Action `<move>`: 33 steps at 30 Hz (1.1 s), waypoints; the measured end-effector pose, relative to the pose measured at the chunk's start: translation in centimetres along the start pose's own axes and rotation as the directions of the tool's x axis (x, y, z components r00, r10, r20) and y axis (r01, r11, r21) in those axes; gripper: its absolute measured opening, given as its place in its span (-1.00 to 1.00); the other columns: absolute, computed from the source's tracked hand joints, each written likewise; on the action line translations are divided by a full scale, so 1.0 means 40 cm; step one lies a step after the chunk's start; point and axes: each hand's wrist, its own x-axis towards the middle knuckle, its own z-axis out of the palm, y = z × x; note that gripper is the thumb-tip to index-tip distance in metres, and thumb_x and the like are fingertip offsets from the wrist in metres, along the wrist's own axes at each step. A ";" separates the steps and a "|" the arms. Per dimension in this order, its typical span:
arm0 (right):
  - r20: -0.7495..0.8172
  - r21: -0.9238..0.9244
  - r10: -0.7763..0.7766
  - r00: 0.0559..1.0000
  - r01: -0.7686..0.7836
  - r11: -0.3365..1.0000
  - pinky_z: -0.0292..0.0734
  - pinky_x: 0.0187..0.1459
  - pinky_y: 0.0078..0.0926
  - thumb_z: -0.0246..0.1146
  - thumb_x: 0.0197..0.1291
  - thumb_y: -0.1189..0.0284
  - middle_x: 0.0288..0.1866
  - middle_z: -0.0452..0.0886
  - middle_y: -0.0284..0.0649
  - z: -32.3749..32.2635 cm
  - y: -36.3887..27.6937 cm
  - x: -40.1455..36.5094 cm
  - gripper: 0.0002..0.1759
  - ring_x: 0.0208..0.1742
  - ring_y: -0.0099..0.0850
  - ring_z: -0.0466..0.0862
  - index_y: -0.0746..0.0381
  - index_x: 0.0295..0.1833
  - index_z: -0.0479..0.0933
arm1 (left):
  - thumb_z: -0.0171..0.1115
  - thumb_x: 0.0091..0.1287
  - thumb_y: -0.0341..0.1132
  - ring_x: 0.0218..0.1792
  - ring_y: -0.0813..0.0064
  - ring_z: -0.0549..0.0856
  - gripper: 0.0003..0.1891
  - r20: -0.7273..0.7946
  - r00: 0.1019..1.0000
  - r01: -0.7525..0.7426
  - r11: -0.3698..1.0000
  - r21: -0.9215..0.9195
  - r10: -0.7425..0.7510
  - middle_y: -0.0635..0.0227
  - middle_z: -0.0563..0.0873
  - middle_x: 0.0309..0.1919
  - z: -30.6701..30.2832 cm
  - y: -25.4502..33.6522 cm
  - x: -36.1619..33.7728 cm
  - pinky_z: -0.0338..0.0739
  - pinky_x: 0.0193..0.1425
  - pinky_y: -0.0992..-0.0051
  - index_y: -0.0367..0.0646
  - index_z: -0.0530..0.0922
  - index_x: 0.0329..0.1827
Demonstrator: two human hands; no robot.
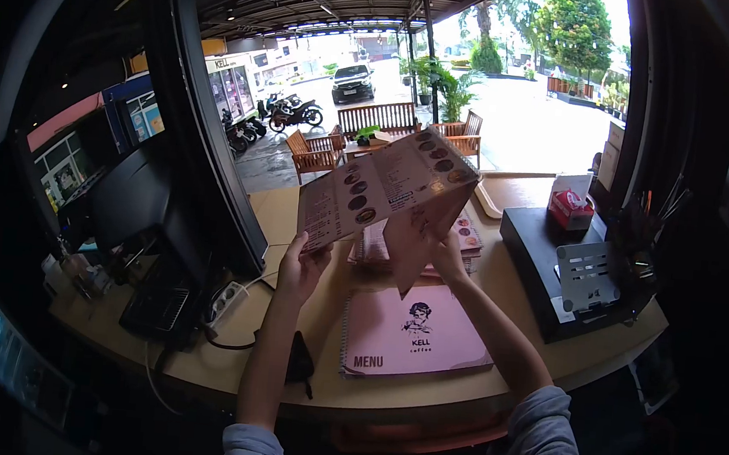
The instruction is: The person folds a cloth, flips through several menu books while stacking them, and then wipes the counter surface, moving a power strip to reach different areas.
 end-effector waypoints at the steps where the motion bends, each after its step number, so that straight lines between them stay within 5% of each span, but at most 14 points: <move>1: -0.042 -0.259 -0.051 0.998 0.038 0.965 0.52 -0.06 -0.43 0.12 0.31 0.40 -0.18 0.57 -0.16 0.015 -0.039 0.004 -0.60 -0.10 -0.48 0.58 0.27 0.21 0.32 | -0.02 0.44 -0.22 -0.21 0.40 0.69 -0.71 0.002 1.000 -0.031 0.999 0.004 0.031 0.20 0.66 -0.18 0.002 0.028 -0.030 0.65 -0.11 0.44 -0.23 0.45 0.06; 5: -0.043 -0.400 -0.036 0.998 0.016 0.916 0.54 0.00 -0.35 0.01 0.28 0.55 -0.09 0.58 0.00 0.065 -0.297 -0.079 -0.59 -0.02 -0.29 0.61 0.27 0.25 0.30 | 0.07 0.37 -0.25 -0.21 0.40 0.68 -0.74 -0.208 0.968 -0.158 0.985 -0.076 0.139 0.22 0.69 -0.25 -0.064 0.148 -0.122 0.65 -0.07 0.43 -0.28 0.53 -0.08; 7: 0.212 -0.631 -0.434 0.876 0.462 0.623 0.47 0.16 -0.24 -0.02 0.11 0.69 0.15 0.51 0.01 0.037 -0.286 -0.107 -0.40 0.16 -0.06 0.53 0.20 0.33 0.26 | 0.09 0.34 -0.30 -0.15 0.36 0.68 -0.76 -0.351 0.918 -0.203 0.979 -0.016 0.185 0.17 0.69 -0.19 -0.093 0.195 -0.174 0.65 -0.02 0.39 -0.30 0.53 -0.09; 11: 0.433 -0.722 -0.272 0.859 0.512 0.466 0.36 0.28 -0.20 0.00 -0.11 0.75 0.36 0.33 -0.08 0.017 -0.227 -0.263 -0.20 0.33 -0.03 0.36 0.11 0.38 0.24 | 0.10 0.32 -0.35 -0.08 0.37 0.66 -0.73 -0.335 0.902 -0.245 0.961 0.126 0.274 0.17 0.64 -0.07 -0.144 0.175 -0.248 0.65 0.01 0.35 -0.31 0.48 0.00; 14: 0.575 -0.730 -0.221 0.788 0.616 0.294 0.36 0.26 -0.18 0.08 -0.02 0.63 0.34 0.37 -0.12 0.014 -0.149 -0.354 -0.27 0.26 -0.05 0.44 0.10 0.38 0.24 | 0.04 0.35 -0.35 -0.07 0.37 0.65 -0.71 -0.363 0.871 -0.309 0.944 0.118 0.331 0.18 0.60 -0.01 -0.184 0.144 -0.269 0.65 -0.03 0.41 -0.32 0.42 0.07; 17: 0.679 -0.709 -0.142 0.720 0.694 0.125 0.37 0.22 -0.21 0.08 0.07 0.52 0.32 0.37 -0.16 0.008 -0.097 -0.431 -0.35 0.22 -0.11 0.46 0.09 0.37 0.26 | -0.04 0.40 -0.28 0.02 0.34 0.59 -0.65 -0.424 0.759 -0.357 0.860 0.363 0.494 0.15 0.55 0.02 -0.140 0.129 -0.277 0.52 0.05 0.44 -0.37 0.37 0.11; 22: 0.733 -0.647 -0.100 0.672 0.736 0.201 0.38 0.19 -0.24 0.12 0.11 0.43 0.27 0.40 -0.16 0.010 -0.023 -0.457 -0.41 0.17 -0.14 0.48 0.12 0.33 0.30 | -0.06 0.44 -0.24 0.06 0.37 0.55 -0.57 -0.359 0.679 -0.349 0.711 0.611 0.641 0.10 0.53 0.08 -0.074 0.079 -0.269 0.42 0.13 0.43 -0.47 0.33 0.17; 28: 0.780 -0.554 -0.064 0.622 0.736 0.389 0.39 0.18 -0.19 0.21 0.16 0.16 0.26 0.42 -0.12 -0.017 -0.073 -0.438 -0.38 0.17 -0.09 0.48 0.17 0.30 0.34 | -0.13 0.47 -0.30 0.05 0.35 0.55 -0.61 -0.052 0.779 -0.347 0.499 0.795 0.625 0.05 0.55 0.05 0.077 0.030 -0.265 0.41 0.14 0.40 -0.54 0.36 0.12; 30: 0.709 -0.577 0.130 0.693 0.464 0.672 0.38 0.20 -0.12 0.18 0.21 0.05 0.25 0.43 -0.09 -0.033 -0.115 -0.446 -0.40 0.17 -0.03 0.48 0.22 0.23 0.42 | -0.15 0.46 -0.35 0.06 0.31 0.55 -0.64 0.026 0.771 -0.372 0.416 0.830 0.636 0.03 0.55 0.05 0.096 0.010 -0.246 0.40 0.15 0.38 -0.51 0.35 0.13; 33: 0.519 -0.526 0.124 0.846 0.201 0.826 0.45 0.16 -0.22 0.17 0.28 0.18 0.15 0.52 -0.02 -0.089 -0.140 -0.432 -0.54 0.11 -0.12 0.56 0.26 0.16 0.48 | -0.16 0.44 -0.40 0.15 0.22 0.50 -0.64 0.235 0.814 -0.397 0.213 0.893 0.532 -0.04 0.50 0.08 0.172 -0.024 -0.226 0.32 0.24 0.34 -0.43 0.28 0.22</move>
